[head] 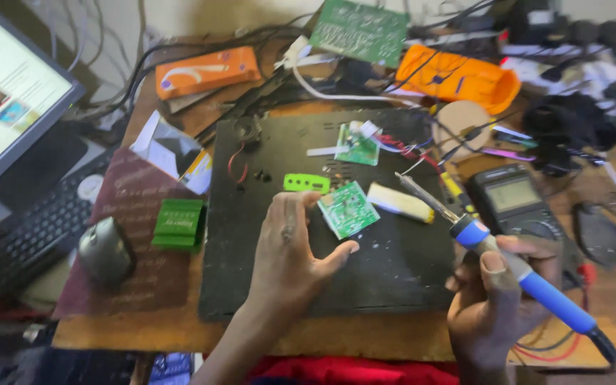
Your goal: Soldering wires to a circuit board, inspecting the board, and handling small electronic components at a repair bench.
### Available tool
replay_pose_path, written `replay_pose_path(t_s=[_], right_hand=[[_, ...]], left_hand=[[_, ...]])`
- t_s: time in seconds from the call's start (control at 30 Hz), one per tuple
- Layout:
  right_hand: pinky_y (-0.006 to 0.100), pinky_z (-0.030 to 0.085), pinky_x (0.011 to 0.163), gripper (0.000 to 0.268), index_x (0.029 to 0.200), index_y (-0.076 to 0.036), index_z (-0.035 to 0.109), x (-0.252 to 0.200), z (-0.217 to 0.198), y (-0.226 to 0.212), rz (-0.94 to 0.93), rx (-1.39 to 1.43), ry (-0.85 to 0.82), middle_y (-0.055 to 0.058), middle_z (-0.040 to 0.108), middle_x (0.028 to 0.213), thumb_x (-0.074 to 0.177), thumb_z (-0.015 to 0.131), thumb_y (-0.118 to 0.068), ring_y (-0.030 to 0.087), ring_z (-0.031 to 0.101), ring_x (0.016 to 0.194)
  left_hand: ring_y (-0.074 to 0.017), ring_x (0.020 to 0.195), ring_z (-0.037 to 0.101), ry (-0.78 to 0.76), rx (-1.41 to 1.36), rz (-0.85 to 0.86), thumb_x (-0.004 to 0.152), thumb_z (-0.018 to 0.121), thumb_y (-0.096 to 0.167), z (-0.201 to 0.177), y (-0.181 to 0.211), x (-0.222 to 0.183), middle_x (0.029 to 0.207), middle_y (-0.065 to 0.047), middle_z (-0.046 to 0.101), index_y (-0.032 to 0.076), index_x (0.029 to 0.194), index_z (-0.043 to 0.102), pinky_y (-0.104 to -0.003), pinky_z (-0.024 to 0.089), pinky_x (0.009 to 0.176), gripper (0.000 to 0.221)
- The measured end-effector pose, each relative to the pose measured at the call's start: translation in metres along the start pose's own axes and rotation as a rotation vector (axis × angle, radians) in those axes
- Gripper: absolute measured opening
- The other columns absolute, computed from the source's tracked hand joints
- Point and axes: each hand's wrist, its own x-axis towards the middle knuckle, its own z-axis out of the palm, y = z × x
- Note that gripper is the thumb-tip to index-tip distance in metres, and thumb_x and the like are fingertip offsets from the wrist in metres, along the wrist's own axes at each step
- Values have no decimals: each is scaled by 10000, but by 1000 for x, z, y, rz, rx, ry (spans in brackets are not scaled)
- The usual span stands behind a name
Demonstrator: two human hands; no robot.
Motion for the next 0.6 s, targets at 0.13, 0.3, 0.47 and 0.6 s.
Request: replay_pose_path(t_s=[0.13, 0.3, 0.47, 0.6], right_hand=[[245, 518, 526, 286, 1222, -126, 556, 11, -13, -1, 12, 141, -25, 52, 523, 732, 991, 661, -256, 155, 593, 608], [299, 524, 614, 322, 1178, -113, 734, 22, -33, -16, 241, 542, 80, 136, 724, 1007, 921, 742, -308, 196, 662, 731], [287, 386, 445, 406, 1090, -94, 662, 43, -63, -20, -198, 111, 414, 50, 476, 569, 917, 717, -457, 150, 490, 486], [230, 320, 414, 213, 971, -82, 642, 64, -92, -27, -361, -48, 648, 24, 467, 600, 1014, 669, -289, 62, 416, 452]], left_hand=[[-290, 1126, 586, -21, 54, -35, 782, 976, 431, 7, 3, 3, 1287, -98, 585, 115, 1413, 530, -448, 524, 959, 835], [-330, 1247, 584, -13, 119, -7, 792, 940, 415, 11, -4, 3, 1293, -113, 593, 129, 1372, 588, -484, 530, 984, 736], [-320, 1290, 560, -76, 76, -21, 801, 913, 395, 6, -2, 6, 1323, -111, 614, 160, 1350, 633, -474, 488, 1051, 659], [-339, 1247, 560, -89, 78, -14, 770, 926, 386, 5, 4, 10, 1289, -143, 641, 108, 1346, 675, -449, 435, 1095, 687]])
